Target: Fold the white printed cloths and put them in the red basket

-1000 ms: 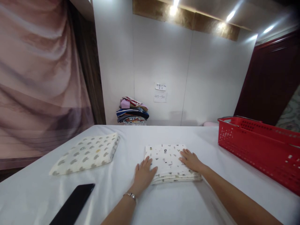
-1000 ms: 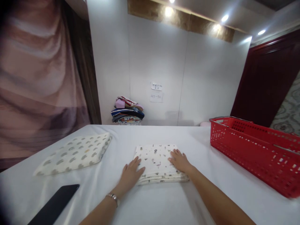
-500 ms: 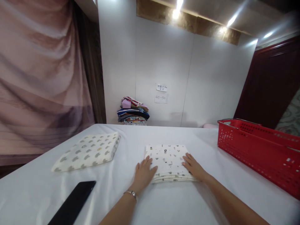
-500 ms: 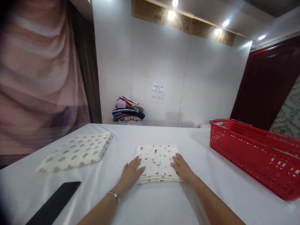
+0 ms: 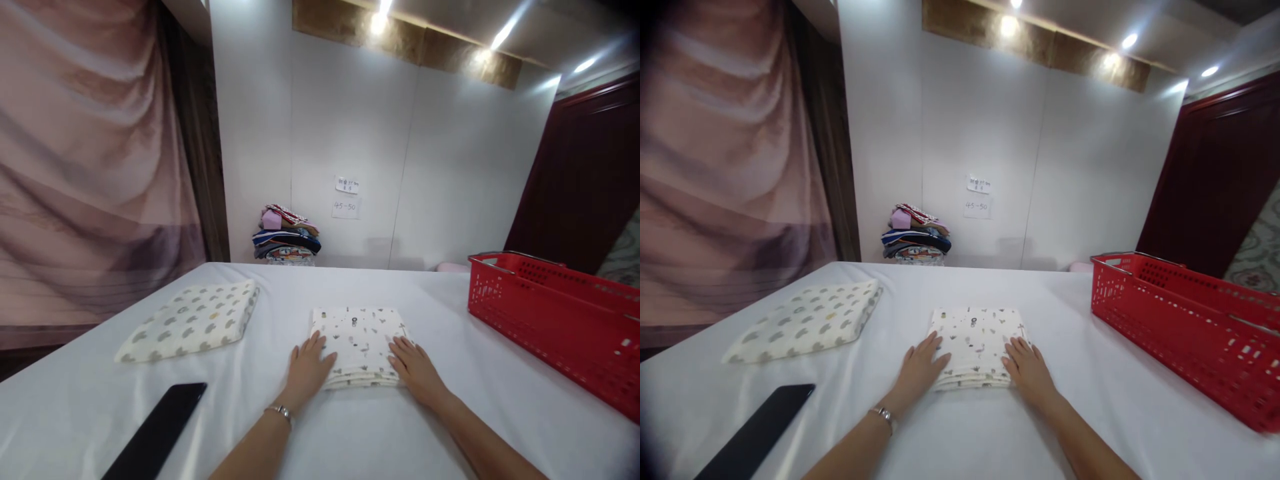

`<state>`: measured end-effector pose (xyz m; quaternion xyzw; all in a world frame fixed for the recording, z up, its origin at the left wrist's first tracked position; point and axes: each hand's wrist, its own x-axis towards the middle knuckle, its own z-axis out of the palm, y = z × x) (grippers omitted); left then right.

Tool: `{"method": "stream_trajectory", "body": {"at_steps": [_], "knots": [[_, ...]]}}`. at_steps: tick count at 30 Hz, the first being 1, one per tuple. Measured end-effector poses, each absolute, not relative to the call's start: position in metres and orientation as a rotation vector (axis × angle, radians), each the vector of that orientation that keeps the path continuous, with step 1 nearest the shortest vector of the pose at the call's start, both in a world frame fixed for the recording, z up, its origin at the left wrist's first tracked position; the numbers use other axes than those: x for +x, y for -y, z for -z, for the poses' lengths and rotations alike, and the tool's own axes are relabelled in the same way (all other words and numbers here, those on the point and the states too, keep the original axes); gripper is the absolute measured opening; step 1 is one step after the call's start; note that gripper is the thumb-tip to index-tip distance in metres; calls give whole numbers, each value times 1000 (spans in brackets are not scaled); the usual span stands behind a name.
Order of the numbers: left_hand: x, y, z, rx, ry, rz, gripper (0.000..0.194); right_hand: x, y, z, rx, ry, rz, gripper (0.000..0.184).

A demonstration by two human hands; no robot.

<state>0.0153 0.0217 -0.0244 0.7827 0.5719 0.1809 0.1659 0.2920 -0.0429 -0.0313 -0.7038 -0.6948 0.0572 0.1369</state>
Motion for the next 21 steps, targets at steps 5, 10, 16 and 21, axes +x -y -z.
{"method": "stream_trajectory", "body": {"at_steps": [5, 10, 16, 21], "knots": [[13, -25, 29, 2161, -1656, -596, 50, 291, 47, 33, -2006, 1983, -216, 53], [9, -21, 20, 2131, -1694, -612, 51, 306, 50, 50, -1897, 1678, -233, 59], [7, -16, 14, 2151, -1745, -606, 55, 326, 46, 51, -1968, 1363, -417, 64], [6, -15, 13, 2117, -1735, -608, 59, 335, 33, 25, -2160, 1369, -522, 70]]}}
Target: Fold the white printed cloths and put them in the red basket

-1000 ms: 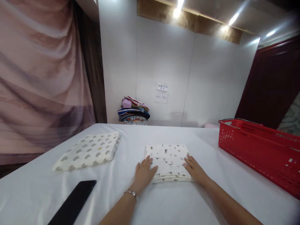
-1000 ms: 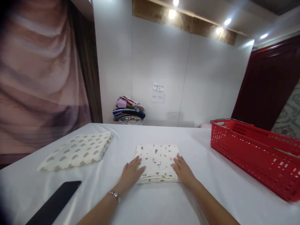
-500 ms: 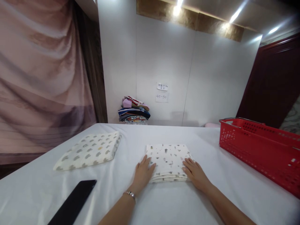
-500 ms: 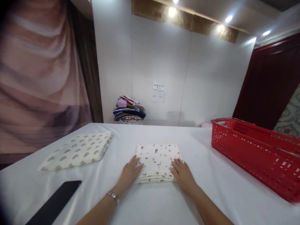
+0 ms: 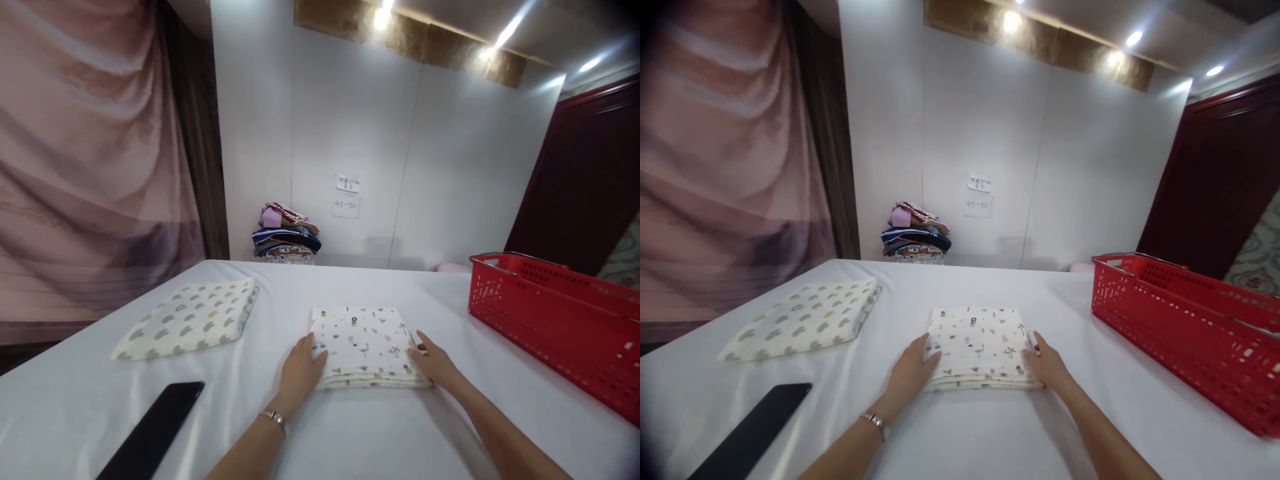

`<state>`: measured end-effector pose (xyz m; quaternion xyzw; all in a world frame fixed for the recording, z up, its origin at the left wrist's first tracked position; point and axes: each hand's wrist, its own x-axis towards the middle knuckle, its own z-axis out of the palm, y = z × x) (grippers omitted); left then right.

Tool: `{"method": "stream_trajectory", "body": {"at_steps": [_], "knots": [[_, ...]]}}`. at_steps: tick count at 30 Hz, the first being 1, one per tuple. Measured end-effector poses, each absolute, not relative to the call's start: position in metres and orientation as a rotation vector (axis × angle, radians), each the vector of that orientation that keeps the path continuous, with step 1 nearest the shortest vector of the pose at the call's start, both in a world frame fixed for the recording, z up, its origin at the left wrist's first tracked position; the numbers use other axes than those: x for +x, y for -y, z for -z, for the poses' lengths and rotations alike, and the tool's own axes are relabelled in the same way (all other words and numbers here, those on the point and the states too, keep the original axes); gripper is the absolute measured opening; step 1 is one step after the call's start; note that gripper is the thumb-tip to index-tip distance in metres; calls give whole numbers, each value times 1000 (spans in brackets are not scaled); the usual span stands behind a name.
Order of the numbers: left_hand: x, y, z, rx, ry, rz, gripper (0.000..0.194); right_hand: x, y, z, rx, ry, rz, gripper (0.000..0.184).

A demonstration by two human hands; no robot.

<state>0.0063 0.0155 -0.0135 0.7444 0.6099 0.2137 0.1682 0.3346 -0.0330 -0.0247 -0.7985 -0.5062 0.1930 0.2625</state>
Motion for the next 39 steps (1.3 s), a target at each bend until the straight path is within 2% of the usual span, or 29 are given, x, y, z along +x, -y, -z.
{"method": "stream_trajectory", "body": {"at_steps": [8, 13, 15, 18, 21, 31, 34, 39], "knots": [[4, -18, 14, 2020, -1743, -614, 61, 339, 20, 2, -1978, 1069, -1069, 85], [2, -22, 14, 1993, -1755, -600, 61, 344, 20, -3, -1901, 964, -1178, 87], [1, -23, 13, 1982, -1761, -588, 60, 344, 20, -4, -1839, 952, -1271, 83], [1, -24, 13, 1967, -1764, -562, 59, 344, 17, 0, -1704, 991, -1448, 64], [1, -26, 13, 1931, -1767, -545, 62, 346, 15, 9, -1683, 1043, -1408, 50], [3, -31, 15, 1608, -1557, -763, 59, 344, 21, 11, -1530, 999, -1447, 52], [6, -32, 16, 1357, -1422, -874, 63, 344, 20, 12, -1517, 965, -1456, 58], [7, -30, 15, 1002, -1310, -955, 73, 355, 12, 18, -1717, 835, -1269, 89]]}}
